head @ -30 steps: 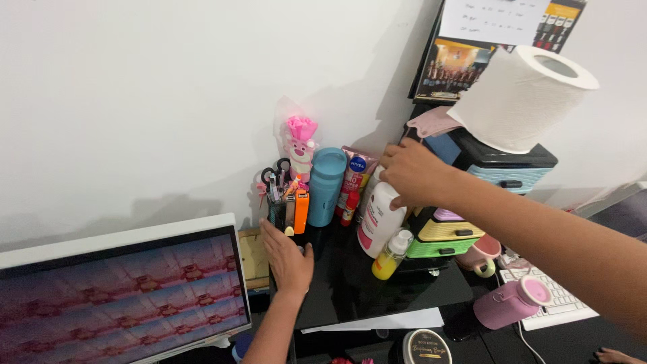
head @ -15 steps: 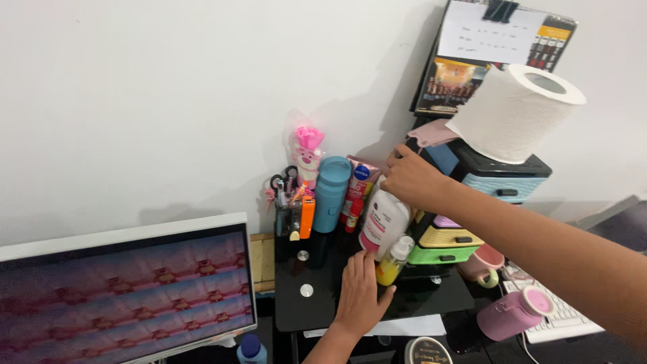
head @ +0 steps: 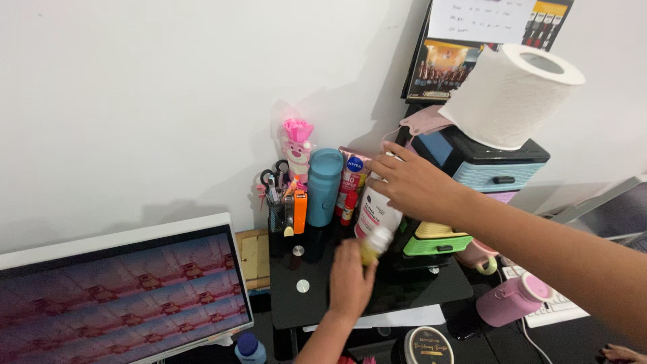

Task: The person picks up several pens, markers, and a ruler from a desk surface and places them into a black cup. The person also handles a small container with flowers and moves lotions and a tin on the desk.

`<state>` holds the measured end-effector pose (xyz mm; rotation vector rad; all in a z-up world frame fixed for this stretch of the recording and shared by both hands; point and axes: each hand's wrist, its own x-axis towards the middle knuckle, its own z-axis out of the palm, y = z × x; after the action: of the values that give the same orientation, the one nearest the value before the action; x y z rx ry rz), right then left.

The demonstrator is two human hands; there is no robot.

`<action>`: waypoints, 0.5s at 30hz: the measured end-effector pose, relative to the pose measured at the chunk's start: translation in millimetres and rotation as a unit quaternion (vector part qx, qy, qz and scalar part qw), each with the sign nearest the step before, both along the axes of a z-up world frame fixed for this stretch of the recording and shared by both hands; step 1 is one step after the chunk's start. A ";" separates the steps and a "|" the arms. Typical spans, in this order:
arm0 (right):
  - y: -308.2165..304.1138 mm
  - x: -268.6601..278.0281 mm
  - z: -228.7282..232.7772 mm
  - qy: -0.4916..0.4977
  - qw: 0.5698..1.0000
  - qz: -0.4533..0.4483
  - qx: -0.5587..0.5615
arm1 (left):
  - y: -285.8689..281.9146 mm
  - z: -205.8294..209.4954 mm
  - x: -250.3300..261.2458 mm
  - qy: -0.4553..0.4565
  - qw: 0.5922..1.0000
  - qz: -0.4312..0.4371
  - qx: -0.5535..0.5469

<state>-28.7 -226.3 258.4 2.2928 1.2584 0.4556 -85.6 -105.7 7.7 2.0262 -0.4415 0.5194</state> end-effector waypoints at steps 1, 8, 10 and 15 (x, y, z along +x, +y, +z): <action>0.7 -10.8 1.8 0.004 1.000 0.004 0.021 | 4.8 0.5 2.7 0.015 1.000 0.021 -0.002; 1.7 -47.8 -26.0 0.079 0.991 -0.008 0.110 | 20.9 4.2 33.4 0.071 0.992 0.101 0.034; -3.9 -50.0 -35.9 0.086 0.991 -0.016 0.101 | 15.5 3.6 39.2 0.080 0.989 0.118 0.025; -18.7 -47.2 -55.5 0.075 0.992 -0.036 0.098 | 13.9 4.3 47.1 0.081 0.984 0.160 0.004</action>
<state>-75.9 -245.0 202.8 2.5715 1.2451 0.4036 -38.4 -91.8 12.1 2.1385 -0.0179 0.5394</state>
